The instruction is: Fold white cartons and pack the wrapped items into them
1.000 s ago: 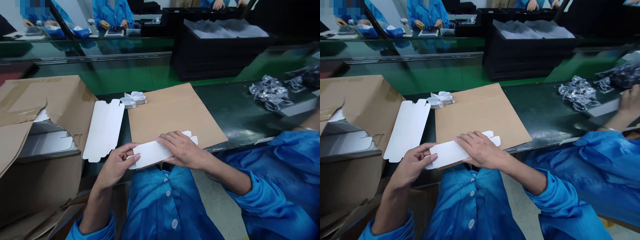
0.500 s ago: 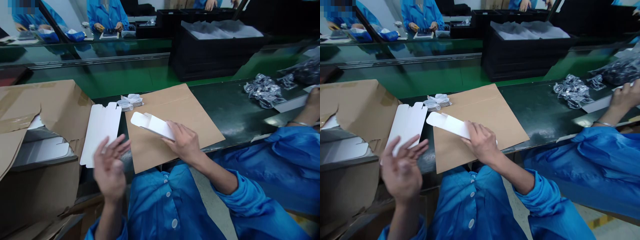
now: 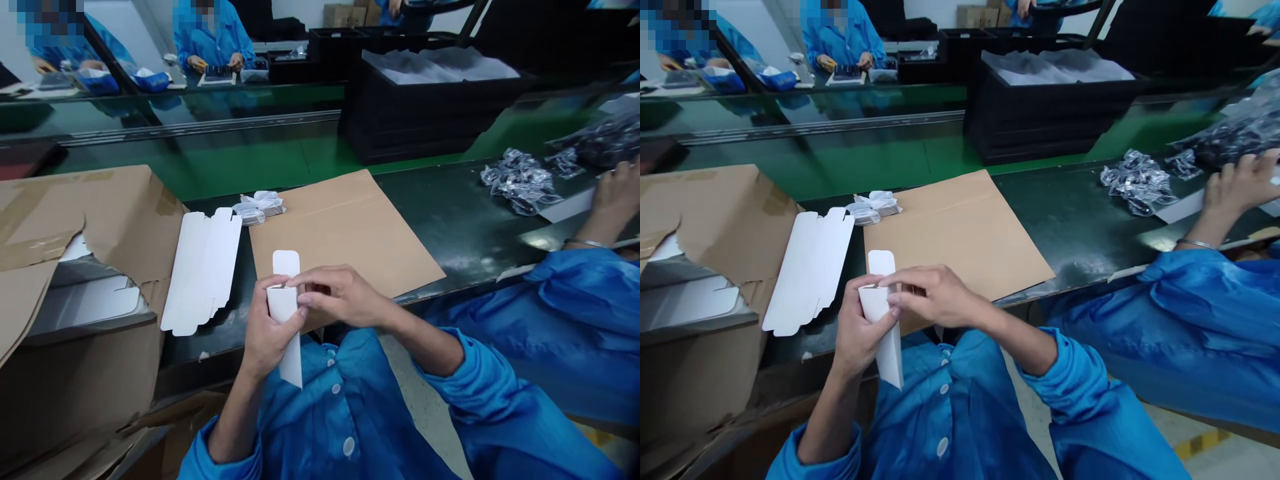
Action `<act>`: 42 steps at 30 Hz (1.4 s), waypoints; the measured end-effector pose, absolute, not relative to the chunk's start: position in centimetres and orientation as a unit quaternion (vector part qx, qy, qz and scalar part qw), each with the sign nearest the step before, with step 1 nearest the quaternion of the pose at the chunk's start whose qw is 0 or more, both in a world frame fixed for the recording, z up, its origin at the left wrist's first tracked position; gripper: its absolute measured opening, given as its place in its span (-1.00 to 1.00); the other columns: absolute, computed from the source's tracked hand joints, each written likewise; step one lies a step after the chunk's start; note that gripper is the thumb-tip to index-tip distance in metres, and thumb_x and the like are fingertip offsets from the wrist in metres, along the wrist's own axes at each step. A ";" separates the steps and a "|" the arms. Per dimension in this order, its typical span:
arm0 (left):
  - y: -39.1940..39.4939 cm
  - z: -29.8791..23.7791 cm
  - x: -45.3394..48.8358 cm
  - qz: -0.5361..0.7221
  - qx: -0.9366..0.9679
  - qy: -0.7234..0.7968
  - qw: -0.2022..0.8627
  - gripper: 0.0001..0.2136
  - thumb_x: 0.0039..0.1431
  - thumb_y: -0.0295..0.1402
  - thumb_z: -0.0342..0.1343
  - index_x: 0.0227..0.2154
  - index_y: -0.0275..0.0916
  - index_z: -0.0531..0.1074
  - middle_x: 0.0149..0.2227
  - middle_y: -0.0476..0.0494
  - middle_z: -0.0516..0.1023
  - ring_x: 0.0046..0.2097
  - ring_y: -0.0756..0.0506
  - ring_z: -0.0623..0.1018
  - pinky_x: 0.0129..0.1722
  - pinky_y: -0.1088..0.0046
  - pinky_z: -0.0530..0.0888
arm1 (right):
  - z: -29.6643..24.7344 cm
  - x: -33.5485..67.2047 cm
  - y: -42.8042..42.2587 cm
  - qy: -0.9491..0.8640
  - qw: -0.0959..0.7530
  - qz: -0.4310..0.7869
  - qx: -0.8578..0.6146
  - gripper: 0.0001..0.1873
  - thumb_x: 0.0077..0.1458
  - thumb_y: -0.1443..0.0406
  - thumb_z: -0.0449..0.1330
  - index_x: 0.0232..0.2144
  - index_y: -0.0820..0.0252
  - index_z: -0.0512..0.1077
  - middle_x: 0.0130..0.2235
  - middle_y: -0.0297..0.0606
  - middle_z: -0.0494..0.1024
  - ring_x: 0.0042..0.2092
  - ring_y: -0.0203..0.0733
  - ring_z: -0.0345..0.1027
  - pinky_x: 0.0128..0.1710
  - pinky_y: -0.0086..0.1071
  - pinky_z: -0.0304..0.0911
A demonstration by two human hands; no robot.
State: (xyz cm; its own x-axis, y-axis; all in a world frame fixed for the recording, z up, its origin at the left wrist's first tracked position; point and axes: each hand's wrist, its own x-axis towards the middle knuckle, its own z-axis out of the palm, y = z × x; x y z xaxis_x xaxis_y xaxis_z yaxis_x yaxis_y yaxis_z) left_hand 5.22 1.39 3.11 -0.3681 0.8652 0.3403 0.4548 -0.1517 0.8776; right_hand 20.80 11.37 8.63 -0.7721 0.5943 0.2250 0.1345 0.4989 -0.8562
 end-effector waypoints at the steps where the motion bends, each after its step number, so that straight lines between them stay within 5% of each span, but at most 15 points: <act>1: 1.2 3.1 5.1 0.528 0.535 0.627 0.203 -0.63 0.01 -0.29 0.25 -0.10 -0.16 0.33 -0.13 -0.08 0.44 -0.14 -0.10 0.52 -0.16 0.35 0.49 | 8.8 20.7 12.0 -0.798 0.264 0.485 -0.240 -0.73 0.20 0.20 0.18 -0.10 0.17 0.51 -0.35 -0.34 0.52 -0.37 -0.36 0.34 -0.34 -0.46 0.27; 7: 1.0 3.3 4.9 0.450 0.562 0.656 0.226 -0.65 0.02 -0.28 0.22 -0.13 -0.15 0.28 -0.19 -0.07 0.41 -0.30 -0.06 0.50 -0.39 0.41 0.46 | 8.8 19.2 13.6 -0.644 0.245 0.668 -0.281 -0.62 0.15 0.04 0.19 -0.47 0.25 0.42 -0.50 -0.37 0.41 -0.48 -0.39 0.28 -0.50 -0.50 0.20; 13: 1.2 1.6 6.2 0.552 0.541 0.623 0.118 -0.36 -0.02 -0.32 0.28 0.10 -0.16 0.10 -0.08 -0.17 0.39 -0.17 -0.09 0.55 -0.30 0.40 0.51 | 8.7 18.5 11.4 -0.675 0.248 0.640 -0.272 -0.76 -0.02 0.22 0.36 -0.33 0.25 0.49 -0.33 -0.31 0.52 -0.32 -0.34 0.34 -0.34 -0.47 0.25; 17: 0.7 1.4 6.3 0.534 0.544 0.632 0.142 -0.04 0.05 -0.29 0.26 0.34 -0.15 -0.32 -0.06 -0.21 0.45 -0.21 -0.11 0.57 -0.32 0.37 0.54 | 8.8 18.9 10.5 -0.701 0.264 0.605 -0.271 -0.82 0.06 0.23 0.31 -0.32 0.23 0.53 -0.25 -0.27 0.54 -0.26 -0.30 0.38 -0.31 -0.45 0.26; 23: 0.1 2.6 5.3 0.421 0.605 0.664 0.126 -0.27 0.14 -0.22 0.18 0.31 -0.11 -0.04 0.24 -0.33 0.29 0.16 -0.29 0.45 -0.01 0.16 0.52 | 8.2 19.2 10.1 -0.716 0.283 0.600 -0.217 -0.85 0.15 0.32 0.23 -0.22 0.16 0.58 -0.15 -0.25 0.55 -0.09 -0.25 0.42 -0.10 -0.35 0.31; 27: 0.0 2.3 5.3 0.416 0.601 0.665 0.154 -0.32 0.16 -0.24 0.16 0.29 -0.15 0.00 0.23 -0.35 0.32 0.17 -0.27 0.45 0.02 0.15 0.51 | 7.2 19.2 9.2 -0.708 0.313 0.592 -0.225 -0.83 0.15 0.37 0.22 -0.22 0.12 0.58 -0.10 -0.26 0.58 0.02 -0.21 0.40 0.06 -0.27 0.28; 32: 0.1 1.9 5.8 0.444 0.542 0.688 0.188 -0.35 0.16 -0.24 0.14 0.27 -0.14 0.03 0.29 -0.32 0.23 0.23 -0.28 0.38 0.08 0.13 0.47 | 5.6 18.7 7.5 -0.704 0.325 0.581 -0.250 -0.60 0.18 0.35 0.21 0.07 -0.01 0.45 0.10 -0.29 0.48 0.16 -0.23 0.32 0.21 -0.24 0.20; 37: 0.5 1.7 6.2 0.481 0.503 0.675 0.243 -0.35 0.15 -0.27 0.14 0.27 -0.12 0.04 0.30 -0.28 0.20 0.27 -0.25 0.31 0.16 0.15 0.39 | 4.7 18.2 6.6 -0.727 0.396 0.496 -0.262 -0.72 0.19 0.37 0.16 -0.09 0.04 0.55 0.03 -0.27 0.54 0.12 -0.23 0.37 0.19 -0.25 0.24; 42: 2.7 1.2 5.5 0.567 0.373 0.666 0.309 -0.36 0.08 -0.16 0.23 0.19 -0.14 0.15 0.13 -0.27 0.38 0.08 -0.23 0.49 0.02 0.18 0.47 | 6.5 15.8 13.2 -0.825 0.257 0.434 -0.255 -0.59 0.21 0.29 0.16 0.12 0.03 0.38 -0.03 -0.29 0.56 0.00 -0.21 0.43 0.05 -0.25 0.34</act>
